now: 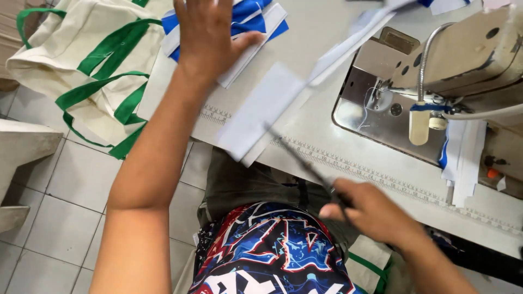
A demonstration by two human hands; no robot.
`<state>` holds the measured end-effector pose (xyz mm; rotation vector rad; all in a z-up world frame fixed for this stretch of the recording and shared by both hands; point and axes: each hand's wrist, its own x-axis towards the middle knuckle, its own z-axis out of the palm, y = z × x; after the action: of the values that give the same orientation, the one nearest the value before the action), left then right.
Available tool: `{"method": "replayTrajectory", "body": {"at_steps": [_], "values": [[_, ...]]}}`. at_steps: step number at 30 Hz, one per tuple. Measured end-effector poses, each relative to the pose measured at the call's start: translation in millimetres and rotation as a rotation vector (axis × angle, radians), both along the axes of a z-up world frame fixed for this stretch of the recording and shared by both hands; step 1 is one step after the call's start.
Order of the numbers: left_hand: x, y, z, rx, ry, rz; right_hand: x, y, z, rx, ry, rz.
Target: Cutting fabric pieces into strips using scissors on a workbench in a sewing factory.
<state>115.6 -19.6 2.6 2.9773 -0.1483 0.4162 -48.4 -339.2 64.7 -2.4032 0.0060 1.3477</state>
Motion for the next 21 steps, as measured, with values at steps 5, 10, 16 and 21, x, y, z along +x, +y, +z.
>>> {"method": "replayTrajectory", "body": {"at_steps": [5,10,16,21], "values": [[-76,-49,7,-0.070,-0.121,-0.269,-18,-23,-13,0.172,-0.034,0.253],[-134,-40,-17,-0.227,0.072,-0.228,-11,-83,-15,0.295,0.057,-0.012],[-154,-28,-22,-0.268,0.045,-0.207,13,-60,-27,0.244,0.011,0.003],[-155,-27,-23,-0.279,0.047,-0.214,27,-31,-27,0.297,-0.058,-0.054]]}}
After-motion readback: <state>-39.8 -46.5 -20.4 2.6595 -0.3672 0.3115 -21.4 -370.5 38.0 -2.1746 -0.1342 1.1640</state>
